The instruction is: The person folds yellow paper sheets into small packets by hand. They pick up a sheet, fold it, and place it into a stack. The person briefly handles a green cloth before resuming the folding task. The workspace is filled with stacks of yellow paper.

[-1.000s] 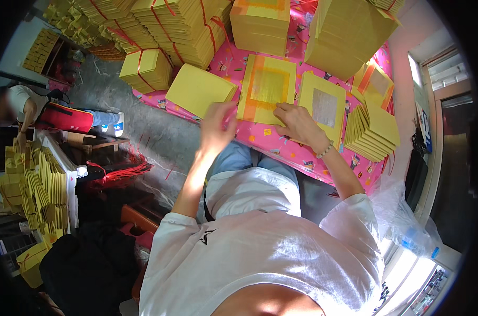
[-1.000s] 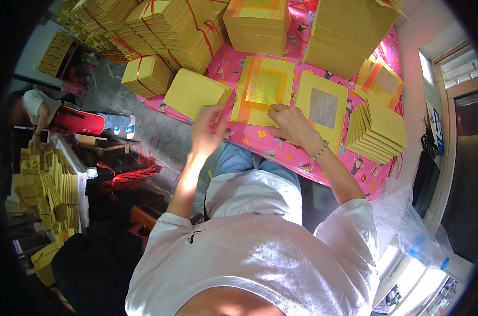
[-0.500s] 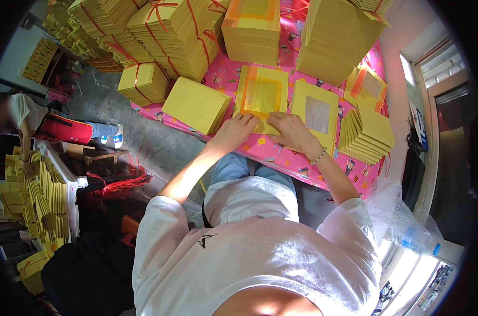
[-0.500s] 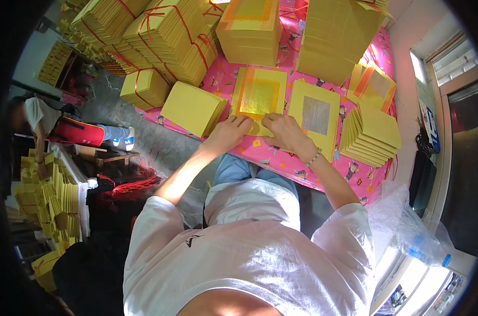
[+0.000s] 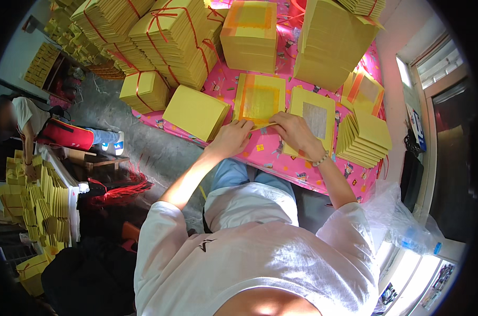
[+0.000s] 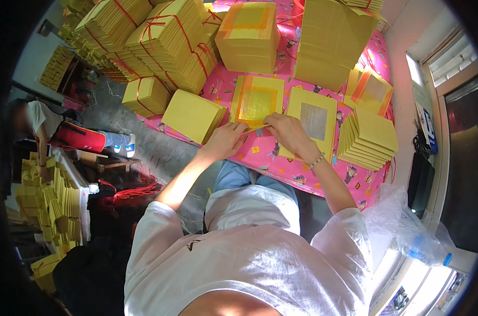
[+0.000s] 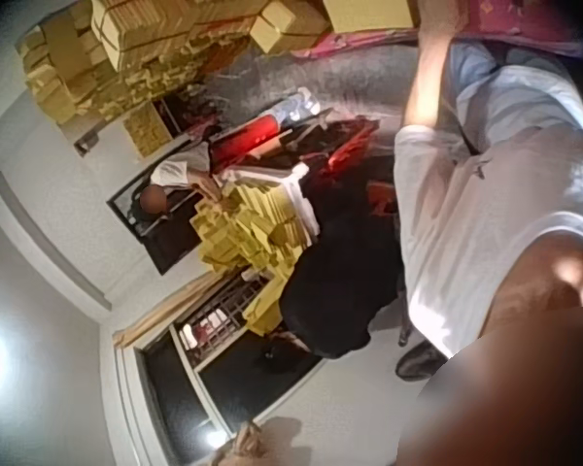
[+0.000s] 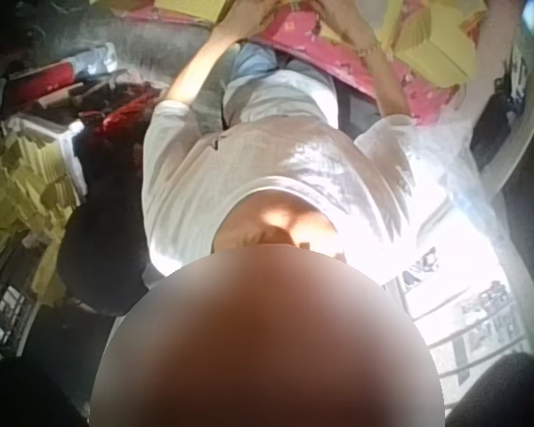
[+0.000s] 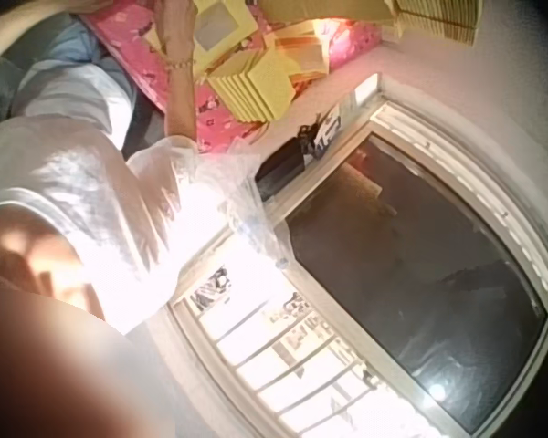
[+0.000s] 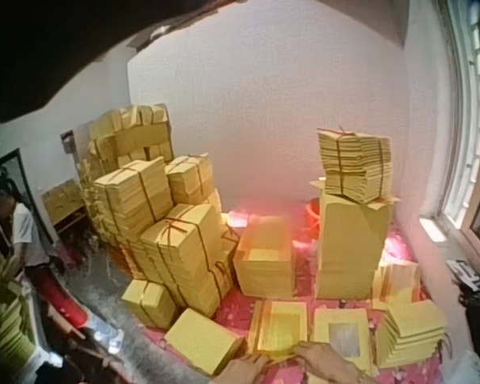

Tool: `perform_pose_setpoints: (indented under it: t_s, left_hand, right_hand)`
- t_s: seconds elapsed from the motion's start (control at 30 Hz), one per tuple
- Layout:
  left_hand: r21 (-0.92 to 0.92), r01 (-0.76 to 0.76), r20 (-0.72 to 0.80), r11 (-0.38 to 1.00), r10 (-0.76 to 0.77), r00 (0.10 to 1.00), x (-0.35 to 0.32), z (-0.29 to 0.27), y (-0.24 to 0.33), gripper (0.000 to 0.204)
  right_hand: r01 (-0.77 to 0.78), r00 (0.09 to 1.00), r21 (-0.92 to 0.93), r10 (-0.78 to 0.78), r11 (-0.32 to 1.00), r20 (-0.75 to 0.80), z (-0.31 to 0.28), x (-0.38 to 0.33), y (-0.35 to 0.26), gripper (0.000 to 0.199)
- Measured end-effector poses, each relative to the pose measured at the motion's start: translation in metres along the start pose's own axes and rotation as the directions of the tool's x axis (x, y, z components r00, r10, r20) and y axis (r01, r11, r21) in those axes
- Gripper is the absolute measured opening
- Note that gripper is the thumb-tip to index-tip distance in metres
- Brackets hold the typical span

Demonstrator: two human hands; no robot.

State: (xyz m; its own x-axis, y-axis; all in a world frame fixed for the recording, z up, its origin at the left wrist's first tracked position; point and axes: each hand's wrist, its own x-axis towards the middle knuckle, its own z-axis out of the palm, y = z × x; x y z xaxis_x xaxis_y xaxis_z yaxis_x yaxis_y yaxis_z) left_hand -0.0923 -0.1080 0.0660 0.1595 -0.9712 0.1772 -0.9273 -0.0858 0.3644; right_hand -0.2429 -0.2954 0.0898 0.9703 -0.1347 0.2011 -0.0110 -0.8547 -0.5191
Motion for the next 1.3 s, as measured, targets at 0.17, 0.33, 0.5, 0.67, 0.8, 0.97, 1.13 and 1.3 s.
perform_pose_setpoints:
  t_s: [0.17,0.33,0.5,0.67,0.8,0.97,1.13,1.3]
  left_hand:
    - [0.013,0.030,-0.156,0.999,-0.028,0.987,0.004,0.006,0.009,0.039]
    - [-0.079,0.164,-0.289,0.983,-0.180,0.940,0.011,0.012,0.015,0.031]
    - [-0.411,0.174,-0.424,0.895,-0.356,0.833,0.006,0.016,0.023,0.028]
    - [-0.587,0.047,-0.467,0.808,-0.385,0.796,-0.003,0.026,0.033,0.029]
    - [-0.648,0.117,-0.221,0.753,-0.333,0.917,-0.024,0.025,0.043,0.035]
    - [-0.857,0.016,-0.045,0.515,-0.106,0.993,-0.032,0.020,0.036,0.043]
    - [-0.995,0.094,0.097,-0.024,-0.248,0.964,-0.016,0.010,0.033,0.055]
    - [-0.985,0.129,0.166,-0.117,-0.421,0.892,-0.001,-0.006,0.051,0.039]
  right_hand:
    - [0.013,1.000,-0.062,-0.014,0.998,-0.002,-0.011,0.015,-0.015,0.014]
    - [0.041,0.936,0.147,0.014,0.988,-0.353,-0.010,0.014,-0.017,0.033]
    - [-0.184,0.814,0.664,0.491,0.725,-0.311,0.009,0.012,0.008,0.050]
    - [-0.317,0.773,0.916,0.627,0.248,0.098,0.012,0.015,-0.008,0.056]
    - [-0.278,0.824,0.954,0.483,-0.111,0.296,0.026,0.020,-0.015,0.066]
    - [-0.160,0.824,0.987,0.553,0.018,0.123,0.038,0.009,-0.036,0.064]
    - [-0.102,0.882,0.917,0.461,0.386,-0.096,0.028,0.000,-0.069,0.057]
    - [-0.029,0.910,0.911,0.388,0.411,-0.146,0.045,-0.005,-0.072,0.058]
